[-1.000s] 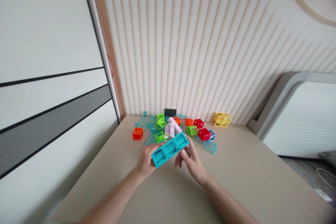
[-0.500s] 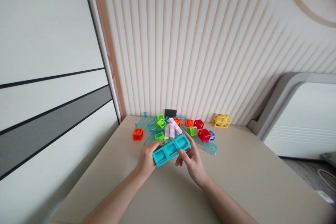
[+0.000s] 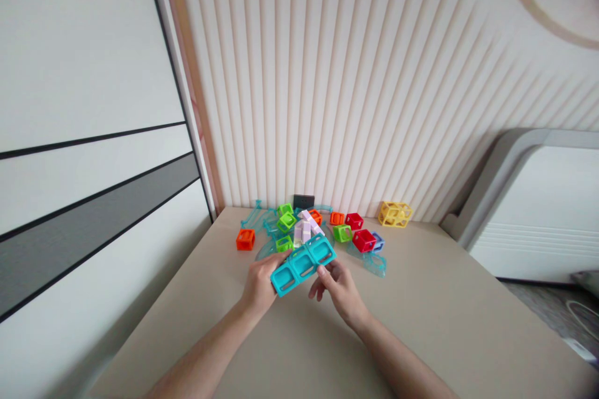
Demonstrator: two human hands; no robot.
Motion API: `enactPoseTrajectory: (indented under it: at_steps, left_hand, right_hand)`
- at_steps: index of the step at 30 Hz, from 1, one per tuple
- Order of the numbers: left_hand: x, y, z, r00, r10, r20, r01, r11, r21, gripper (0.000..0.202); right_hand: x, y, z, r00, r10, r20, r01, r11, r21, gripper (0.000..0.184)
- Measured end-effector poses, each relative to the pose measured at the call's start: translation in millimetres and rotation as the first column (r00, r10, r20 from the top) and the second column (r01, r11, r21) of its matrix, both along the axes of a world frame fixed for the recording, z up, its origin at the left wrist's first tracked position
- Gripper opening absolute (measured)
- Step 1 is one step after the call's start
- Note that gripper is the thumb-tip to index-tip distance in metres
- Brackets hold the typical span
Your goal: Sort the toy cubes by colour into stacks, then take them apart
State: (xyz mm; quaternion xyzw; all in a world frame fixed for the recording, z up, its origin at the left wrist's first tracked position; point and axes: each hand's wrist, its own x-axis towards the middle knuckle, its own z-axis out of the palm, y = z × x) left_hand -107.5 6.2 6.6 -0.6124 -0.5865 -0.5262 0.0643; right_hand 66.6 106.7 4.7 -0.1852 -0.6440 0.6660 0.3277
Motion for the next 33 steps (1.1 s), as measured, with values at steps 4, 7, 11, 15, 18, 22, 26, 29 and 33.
enactPoseTrajectory:
  at_steps: [4, 7, 11, 15, 18, 22, 26, 29, 33]
  left_hand:
    - [-0.3, 0.5, -1.6, 1.000, -0.020, 0.000, 0.020, 1.000, 0.000, 0.028]
    - [0.6, 0.1, -1.4, 0.999, -0.036, 0.002, 0.036, 0.999, 0.002, 0.028]
    - [1.4, -0.3, -1.8, 0.999, -0.046, -0.003, 0.046, 0.999, 0.021, 0.029]
    - [1.5, -0.2, -2.8, 0.999, -0.046, -0.010, 0.046, 0.999, 0.009, 0.029]
    - [1.7, -0.6, -2.0, 0.999, -0.040, -0.016, 0.040, 0.999, -0.003, 0.028]
    - [2.4, -1.4, 0.0, 0.999, -0.048, -0.026, 0.048, 0.999, 0.000, 0.028]
    - [1.6, -1.0, -1.1, 0.998, -0.037, -0.056, 0.038, 0.999, 0.014, 0.028]
    - [0.1, -0.4, -4.0, 0.997, -0.038, -0.066, 0.038, 0.999, -0.006, 0.028]
    - [0.0, 0.4, -5.5, 0.994, -0.059, -0.095, 0.055, 0.998, -0.043, 0.031]
  right_hand:
    - [0.5, 0.1, 2.4, 0.997, 0.044, 0.061, -0.044, 0.999, 0.009, 0.055]
    - [0.5, -1.1, 4.1, 0.998, 0.025, 0.063, -0.026, 1.000, 0.012, 0.054]
    - [1.0, -2.7, 7.0, 0.998, 0.004, 0.061, -0.006, 1.000, 0.026, 0.050]
    - [1.8, -3.6, 8.9, 0.998, -0.013, 0.057, 0.010, 0.999, 0.041, 0.050]
    - [2.0, -3.8, 8.3, 0.998, -0.018, 0.058, 0.015, 0.999, 0.053, 0.049]
    - [1.7, -4.5, 6.9, 0.998, -0.028, 0.057, 0.025, 0.998, 0.060, 0.051]
    - [1.6, -5.1, 6.4, 0.998, -0.031, 0.049, 0.028, 0.997, 0.070, 0.051]
    - [1.7, -4.7, 5.0, 0.998, -0.033, 0.048, 0.029, 0.996, 0.083, 0.050]
    - [1.9, -2.4, 1.6, 0.997, -0.068, 0.033, 0.064, 0.993, 0.103, 0.049]
